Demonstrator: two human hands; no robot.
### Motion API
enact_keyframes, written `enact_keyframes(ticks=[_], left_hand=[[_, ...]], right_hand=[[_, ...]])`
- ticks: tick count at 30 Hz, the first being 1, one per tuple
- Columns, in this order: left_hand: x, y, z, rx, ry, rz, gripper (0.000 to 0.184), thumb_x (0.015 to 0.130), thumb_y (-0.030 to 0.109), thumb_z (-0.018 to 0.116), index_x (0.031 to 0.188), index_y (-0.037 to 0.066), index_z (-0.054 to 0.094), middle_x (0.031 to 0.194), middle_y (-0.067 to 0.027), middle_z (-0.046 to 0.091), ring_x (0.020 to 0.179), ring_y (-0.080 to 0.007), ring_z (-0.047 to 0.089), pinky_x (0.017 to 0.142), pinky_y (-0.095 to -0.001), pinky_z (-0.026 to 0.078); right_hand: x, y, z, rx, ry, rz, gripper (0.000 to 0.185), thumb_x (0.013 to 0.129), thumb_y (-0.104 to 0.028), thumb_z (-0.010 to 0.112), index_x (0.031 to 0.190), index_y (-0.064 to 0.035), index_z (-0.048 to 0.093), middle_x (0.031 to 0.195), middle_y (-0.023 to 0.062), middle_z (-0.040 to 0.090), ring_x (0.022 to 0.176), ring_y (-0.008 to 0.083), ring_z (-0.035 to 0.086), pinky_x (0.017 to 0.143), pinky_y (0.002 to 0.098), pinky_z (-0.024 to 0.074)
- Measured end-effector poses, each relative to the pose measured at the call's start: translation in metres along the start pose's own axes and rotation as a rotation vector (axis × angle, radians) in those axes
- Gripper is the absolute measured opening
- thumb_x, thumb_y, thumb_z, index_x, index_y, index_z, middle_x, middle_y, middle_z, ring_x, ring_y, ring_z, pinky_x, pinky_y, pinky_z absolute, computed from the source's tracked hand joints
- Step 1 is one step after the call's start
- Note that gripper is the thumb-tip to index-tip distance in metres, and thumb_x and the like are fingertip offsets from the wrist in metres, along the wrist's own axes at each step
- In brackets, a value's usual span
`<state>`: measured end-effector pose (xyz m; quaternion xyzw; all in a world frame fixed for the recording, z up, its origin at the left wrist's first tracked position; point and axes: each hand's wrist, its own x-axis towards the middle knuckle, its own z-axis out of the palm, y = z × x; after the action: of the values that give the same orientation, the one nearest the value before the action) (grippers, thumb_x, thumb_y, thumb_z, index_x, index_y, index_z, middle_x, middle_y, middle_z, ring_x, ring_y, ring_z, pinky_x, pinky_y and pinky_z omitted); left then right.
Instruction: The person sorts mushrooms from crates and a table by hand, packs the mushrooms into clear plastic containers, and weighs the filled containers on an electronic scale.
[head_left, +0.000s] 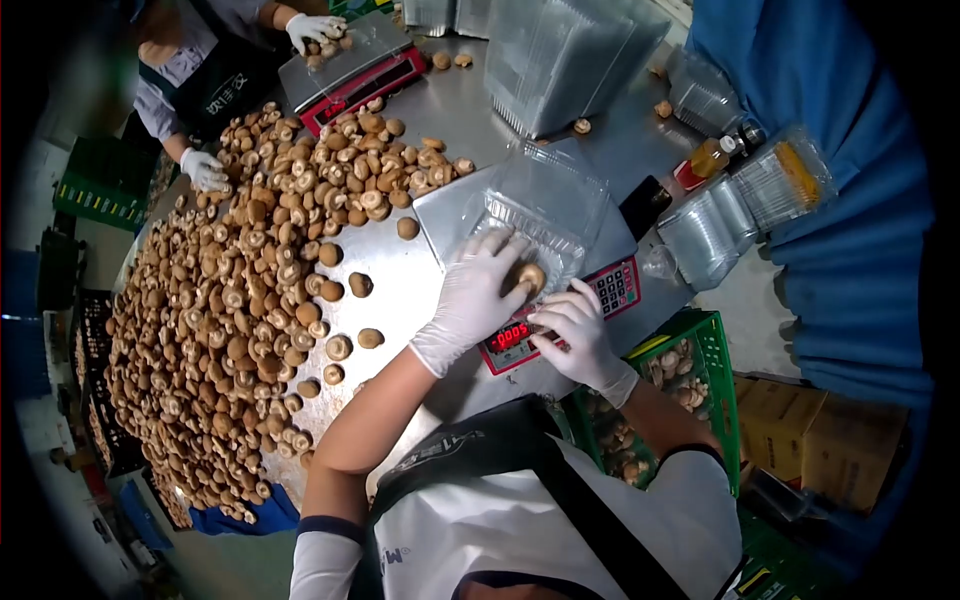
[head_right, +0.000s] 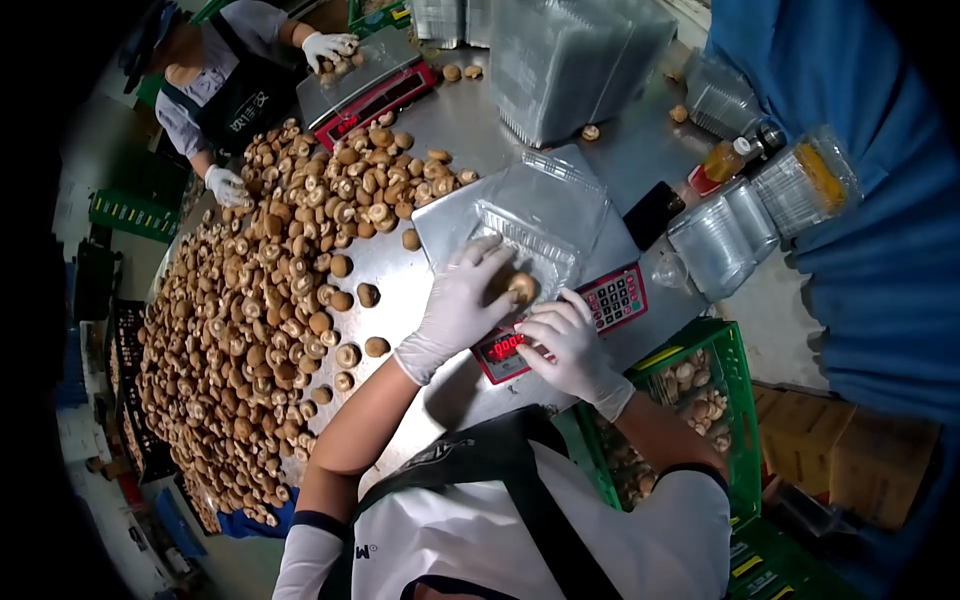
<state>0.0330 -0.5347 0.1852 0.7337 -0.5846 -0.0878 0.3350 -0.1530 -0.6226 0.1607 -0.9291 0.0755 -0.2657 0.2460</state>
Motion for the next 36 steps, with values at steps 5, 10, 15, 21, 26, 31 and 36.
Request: enact_keyframes(ticks=[5, 10, 15, 21, 26, 31, 36], left_hand=[[-0.08, -0.021, -0.045, -0.112, 0.262, -0.183, 0.049, 0.079, 0.002, 0.069, 0.127, 0.007, 0.058, 0.139, -0.0161, 0.049, 0.131, -0.0336, 0.043, 0.11, -0.0429, 0.034], [-0.237, -0.069, -0.056, -0.068, 0.495, -0.717, 0.037, 0.095, 0.008, 0.057, 0.131, 0.001, 0.054, 0.136, -0.0143, 0.053, 0.127, -0.0278, 0.049, 0.107, -0.0375, 0.037], [-0.373, -0.075, -0.035, 0.002, 0.665, -0.955, 0.042, 0.095, 0.009, 0.057, 0.135, 0.0, 0.05, 0.135, -0.0155, 0.053, 0.126, -0.0283, 0.048, 0.109, -0.0371, 0.033], [-0.387, -0.056, -0.007, 0.092, 0.624, -1.007, 0.062, 0.087, 0.009, 0.062, 0.142, -0.001, 0.036, 0.143, -0.0227, 0.038, 0.133, -0.0374, 0.037, 0.113, -0.043, 0.03], [-0.373, -0.08, 0.007, 0.277, 0.537, -0.966, 0.075, 0.081, 0.021, 0.07, 0.142, -0.003, 0.034, 0.142, -0.0261, 0.037, 0.132, -0.0433, 0.037, 0.11, -0.0497, 0.032], [-0.379, -0.088, 0.016, 0.249, 0.607, -0.979, 0.072, 0.079, 0.019, 0.07, 0.141, 0.0, 0.039, 0.14, -0.0254, 0.042, 0.127, -0.043, 0.044, 0.106, -0.0498, 0.036], [-0.379, -0.089, 0.011, 0.283, 0.563, -0.965, 0.067, 0.078, 0.018, 0.069, 0.137, 0.0, 0.043, 0.139, -0.0226, 0.044, 0.126, -0.0412, 0.045, 0.106, -0.0497, 0.036]], right_hand=[[-0.02, 0.024, -0.022, 0.043, 0.299, 0.151, 0.026, 0.088, -0.007, 0.061, 0.113, -0.0045, 0.061, 0.109, 0.0107, 0.062, 0.108, 0.0273, 0.058, 0.1, 0.0407, 0.0425], [-0.029, 0.014, -0.05, 0.39, 0.835, 0.699, 0.03, 0.098, -0.004, 0.042, 0.122, 0.0058, 0.056, 0.12, 0.0142, 0.06, 0.112, 0.0236, 0.057, 0.101, 0.0353, 0.044], [-0.035, -0.046, 0.003, 0.68, 0.632, 0.304, 0.03, 0.097, -0.003, 0.045, 0.123, 0.0068, 0.055, 0.117, 0.0162, 0.061, 0.107, 0.0251, 0.059, 0.099, 0.0386, 0.045], [0.003, -0.115, 0.125, 0.725, -0.355, 0.28, 0.05, 0.083, 0.001, 0.061, 0.132, -0.0002, 0.052, 0.126, 0.0174, 0.057, 0.113, 0.0292, 0.057, 0.099, 0.0356, 0.0445], [0.027, -0.124, 0.236, 0.413, -0.318, 0.187, 0.073, 0.078, -0.015, 0.073, 0.143, -0.0046, 0.04, 0.145, 0.0174, 0.04, 0.132, 0.0368, 0.039, 0.108, 0.0435, 0.0354], [0.073, -0.127, 0.306, 0.138, -0.373, -0.063, 0.062, 0.076, -0.019, 0.075, 0.133, -0.0122, 0.053, 0.132, 0.0094, 0.05, 0.124, 0.0332, 0.045, 0.104, 0.0459, 0.0363], [0.11, -0.122, 0.31, 0.218, -0.464, 0.046, 0.028, 0.081, -0.025, 0.072, 0.105, -0.0091, 0.07, 0.091, 0.0063, 0.063, 0.1, 0.026, 0.057, 0.094, 0.04, 0.0416]])
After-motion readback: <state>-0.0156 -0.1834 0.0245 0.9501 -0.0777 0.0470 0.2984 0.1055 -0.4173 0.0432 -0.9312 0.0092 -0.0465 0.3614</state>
